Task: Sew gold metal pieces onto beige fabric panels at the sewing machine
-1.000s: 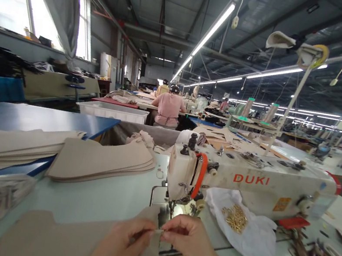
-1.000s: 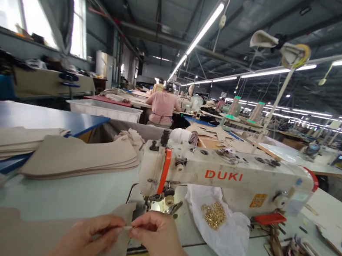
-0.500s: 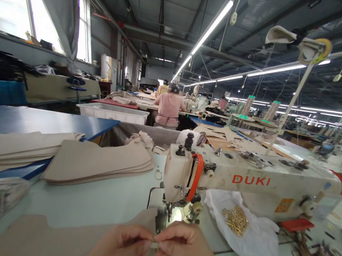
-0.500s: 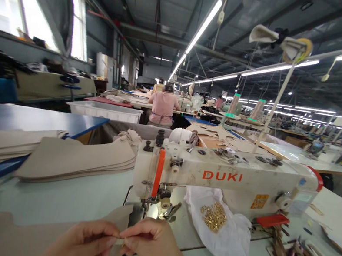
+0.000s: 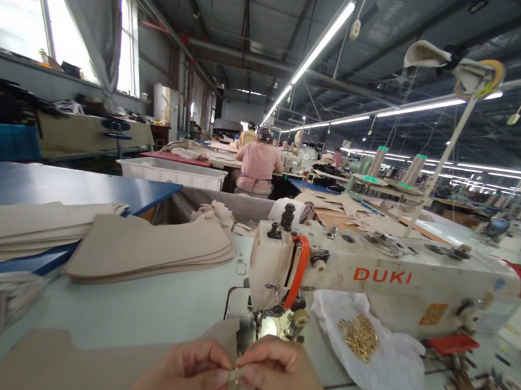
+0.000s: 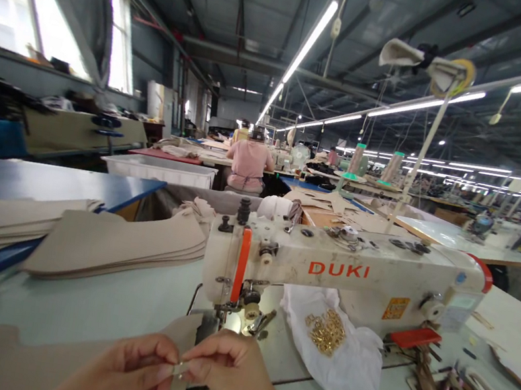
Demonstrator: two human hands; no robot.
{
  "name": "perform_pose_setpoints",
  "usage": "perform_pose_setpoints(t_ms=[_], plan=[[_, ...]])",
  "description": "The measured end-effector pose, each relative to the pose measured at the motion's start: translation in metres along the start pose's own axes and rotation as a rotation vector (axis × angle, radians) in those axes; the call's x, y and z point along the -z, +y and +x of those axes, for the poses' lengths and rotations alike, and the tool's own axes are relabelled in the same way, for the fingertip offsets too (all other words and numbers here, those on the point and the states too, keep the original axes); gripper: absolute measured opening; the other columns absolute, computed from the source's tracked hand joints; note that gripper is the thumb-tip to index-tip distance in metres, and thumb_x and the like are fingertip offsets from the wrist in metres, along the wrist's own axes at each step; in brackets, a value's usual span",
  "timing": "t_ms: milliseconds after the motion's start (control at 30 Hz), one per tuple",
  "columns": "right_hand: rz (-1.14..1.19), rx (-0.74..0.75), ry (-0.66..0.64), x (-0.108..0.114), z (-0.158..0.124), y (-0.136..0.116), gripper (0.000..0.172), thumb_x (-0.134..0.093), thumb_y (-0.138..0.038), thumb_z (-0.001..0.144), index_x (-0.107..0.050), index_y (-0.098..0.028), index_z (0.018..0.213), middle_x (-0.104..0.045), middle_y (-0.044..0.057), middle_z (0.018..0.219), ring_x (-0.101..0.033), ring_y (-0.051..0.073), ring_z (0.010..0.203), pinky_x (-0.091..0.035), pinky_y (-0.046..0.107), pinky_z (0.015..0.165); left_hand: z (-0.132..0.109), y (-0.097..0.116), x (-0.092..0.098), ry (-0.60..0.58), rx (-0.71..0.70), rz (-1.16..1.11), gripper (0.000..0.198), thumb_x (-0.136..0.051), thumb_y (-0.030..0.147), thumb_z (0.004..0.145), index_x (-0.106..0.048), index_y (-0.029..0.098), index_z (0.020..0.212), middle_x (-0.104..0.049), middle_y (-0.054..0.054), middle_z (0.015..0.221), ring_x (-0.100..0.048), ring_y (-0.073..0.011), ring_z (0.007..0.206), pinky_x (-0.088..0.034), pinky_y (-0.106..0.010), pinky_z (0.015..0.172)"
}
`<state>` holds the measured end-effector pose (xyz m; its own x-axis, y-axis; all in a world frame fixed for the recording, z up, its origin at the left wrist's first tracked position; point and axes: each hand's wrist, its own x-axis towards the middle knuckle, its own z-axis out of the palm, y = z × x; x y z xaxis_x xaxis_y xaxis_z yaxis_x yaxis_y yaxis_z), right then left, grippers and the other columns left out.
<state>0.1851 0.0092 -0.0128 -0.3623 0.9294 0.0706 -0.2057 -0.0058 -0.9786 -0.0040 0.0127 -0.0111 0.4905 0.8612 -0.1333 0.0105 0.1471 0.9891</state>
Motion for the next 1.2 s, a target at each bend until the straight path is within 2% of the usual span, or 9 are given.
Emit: perform_pose_setpoints(t_ms=[100,233,433,533,600,667,867,1033,1200], plan=[[-0.055,0.045,0.019,-0.002,0.002,0.008,0.033,-0.078,-0.047,0.062,-0.071,-0.019,0.077,-0.064,0.001,0.072,-0.063,0.016,0.069,-0.049,0.027,0.067,0.003,-0.004,-0.003,0.035,-0.056,-0.021,0.049,-0.074,0.060,0.060,-0.052,0.018,0.071,-0.064,0.002,0.056,-0.056,-0.0108,0.045,-0.038,-0.022,0.049],[-0.018,0.004,0.030,-0.008,0.005,0.014,0.037,-0.080,-0.048,0.058,-0.066,-0.017,0.072,-0.062,-0.001,0.063,-0.062,0.015,0.063,-0.049,0.028,0.064,0.003,-0.004,-0.007,0.069,-0.080,0.019,0.047,-0.072,0.060,0.063,-0.051,0.018,0.070,-0.064,0.003,0.057,-0.057,-0.0110,0.047,-0.040,-0.022,0.050],[0.125,-0.086,0.069,-0.009,0.007,0.006,0.039,-0.085,-0.042,0.053,-0.063,-0.015,0.070,-0.062,-0.002,0.059,-0.062,0.013,0.057,-0.049,0.026,0.061,-0.004,0.012,-0.008,0.130,0.017,-0.157,0.051,-0.067,0.066,0.063,-0.055,0.018,0.074,-0.068,-0.002,0.064,-0.061,-0.0149,0.057,-0.046,-0.027,0.062],[0.153,-0.087,0.103,-0.010,0.008,0.006,0.040,-0.086,-0.042,0.051,-0.063,-0.014,0.069,-0.062,-0.002,0.058,-0.063,0.013,0.056,-0.049,0.026,0.060,0.001,0.010,-0.008,0.138,0.065,-0.196,0.052,-0.077,0.061,0.054,-0.058,0.018,0.077,-0.066,-0.001,0.066,-0.059,-0.0136,0.057,-0.045,-0.027,0.062],[0.135,-0.086,0.091,-0.010,0.008,0.009,0.040,-0.085,-0.043,0.051,-0.063,-0.014,0.069,-0.062,-0.002,0.057,-0.063,0.013,0.056,-0.049,0.026,0.059,0.008,0.004,-0.007,0.105,0.088,-0.168,0.054,-0.082,0.057,0.045,-0.056,0.018,0.071,-0.063,0.001,0.062,-0.055,-0.0115,0.052,-0.042,-0.025,0.056],[0.114,-0.087,0.072,-0.010,0.007,0.012,0.040,-0.084,-0.044,0.053,-0.063,-0.014,0.071,-0.062,-0.002,0.058,-0.062,0.013,0.056,-0.050,0.027,0.060,0.012,-0.002,-0.005,0.097,0.100,-0.136,0.054,-0.083,0.056,0.042,-0.054,0.017,0.066,-0.059,0.003,0.058,-0.051,-0.0094,0.049,-0.039,-0.024,0.053],[0.069,-0.127,0.038,-0.012,0.000,0.008,0.042,-0.082,-0.047,0.054,-0.062,-0.015,0.073,-0.063,-0.001,0.063,-0.063,0.013,0.059,-0.049,0.027,0.063,0.000,0.004,-0.003,0.045,0.100,-0.109,0.029,-0.078,0.034,0.060,-0.058,0.016,0.071,-0.063,0.002,0.068,-0.057,-0.0121,0.064,-0.042,-0.024,0.064],[0.051,-0.145,-0.002,-0.011,-0.002,0.004,0.040,-0.081,-0.046,0.057,-0.060,-0.016,0.072,-0.063,-0.002,0.064,-0.062,0.013,0.061,-0.049,0.028,0.065,-0.007,0.019,-0.011,0.074,0.113,-0.033,0.018,-0.070,0.024,0.061,-0.056,0.016,0.069,-0.062,0.001,0.067,-0.056,-0.0127,0.064,-0.041,-0.024,0.064],[0.009,-0.109,-0.056,-0.015,-0.006,0.002,0.033,-0.073,-0.046,0.068,-0.057,-0.017,0.075,-0.060,-0.002,0.066,-0.060,0.013,0.063,-0.046,0.026,0.063,-0.008,0.017,-0.012,0.041,0.022,0.138,0.007,-0.057,0.019,0.062,-0.054,0.016,0.067,-0.059,0.002,0.063,-0.052,-0.0131,0.061,-0.038,-0.025,0.059]])
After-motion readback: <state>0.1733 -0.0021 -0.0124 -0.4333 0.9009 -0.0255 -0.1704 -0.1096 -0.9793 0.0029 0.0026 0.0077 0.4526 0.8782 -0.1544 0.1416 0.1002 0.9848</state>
